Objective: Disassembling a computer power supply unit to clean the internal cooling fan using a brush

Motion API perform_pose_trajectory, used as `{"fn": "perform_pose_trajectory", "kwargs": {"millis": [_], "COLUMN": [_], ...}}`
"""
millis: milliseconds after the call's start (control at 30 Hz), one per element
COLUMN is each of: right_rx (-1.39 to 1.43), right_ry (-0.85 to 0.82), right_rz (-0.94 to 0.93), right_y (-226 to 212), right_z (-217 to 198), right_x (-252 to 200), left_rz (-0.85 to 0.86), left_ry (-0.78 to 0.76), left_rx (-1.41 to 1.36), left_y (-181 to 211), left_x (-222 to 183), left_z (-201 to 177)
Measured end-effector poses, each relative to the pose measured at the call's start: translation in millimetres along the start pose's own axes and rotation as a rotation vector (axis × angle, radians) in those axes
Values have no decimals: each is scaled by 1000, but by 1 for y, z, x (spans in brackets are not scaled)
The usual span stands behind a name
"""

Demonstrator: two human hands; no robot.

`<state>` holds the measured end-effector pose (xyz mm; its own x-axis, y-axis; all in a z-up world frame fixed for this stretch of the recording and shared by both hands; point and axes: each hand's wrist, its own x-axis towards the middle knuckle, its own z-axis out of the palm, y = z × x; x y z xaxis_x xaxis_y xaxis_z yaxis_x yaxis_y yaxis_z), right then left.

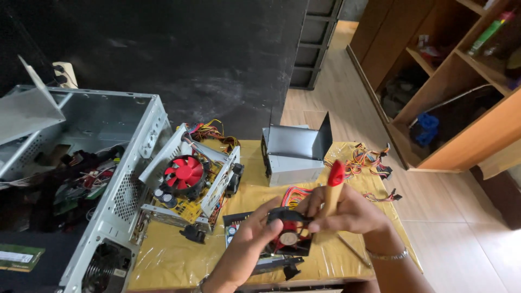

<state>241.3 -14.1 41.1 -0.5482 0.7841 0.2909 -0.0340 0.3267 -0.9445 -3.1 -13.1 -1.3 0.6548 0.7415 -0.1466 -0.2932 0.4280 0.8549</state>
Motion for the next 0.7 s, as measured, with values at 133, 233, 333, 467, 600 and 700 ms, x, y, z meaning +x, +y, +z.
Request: {"fn": "perform_pose_trajectory", "kwargs": {"millis": [133,233,333,467,600,700], "right_rx": [-87,-268,-670,-194,-296,-646], "right_ry": [-6,194,587,928,883,710], "right_rz": [8,-131,-284,-515,-373,-220], "right_y": [-6,-10,-11,43,35,22], "right_z": [14,27,53,94,113,100], "right_x": [28,34,28,19,1,-10], "left_rz": [-3,43,26,96,199,184], "left_ry": [92,247,454,467,340,368], "left_rx": [-316,-445,-535,-506,-522,-544], "left_y": [-5,4,14,6,-12,-10], "left_x": [4,2,1,5,5,4], "left_z": [-4,2,7,15,14,14]}}
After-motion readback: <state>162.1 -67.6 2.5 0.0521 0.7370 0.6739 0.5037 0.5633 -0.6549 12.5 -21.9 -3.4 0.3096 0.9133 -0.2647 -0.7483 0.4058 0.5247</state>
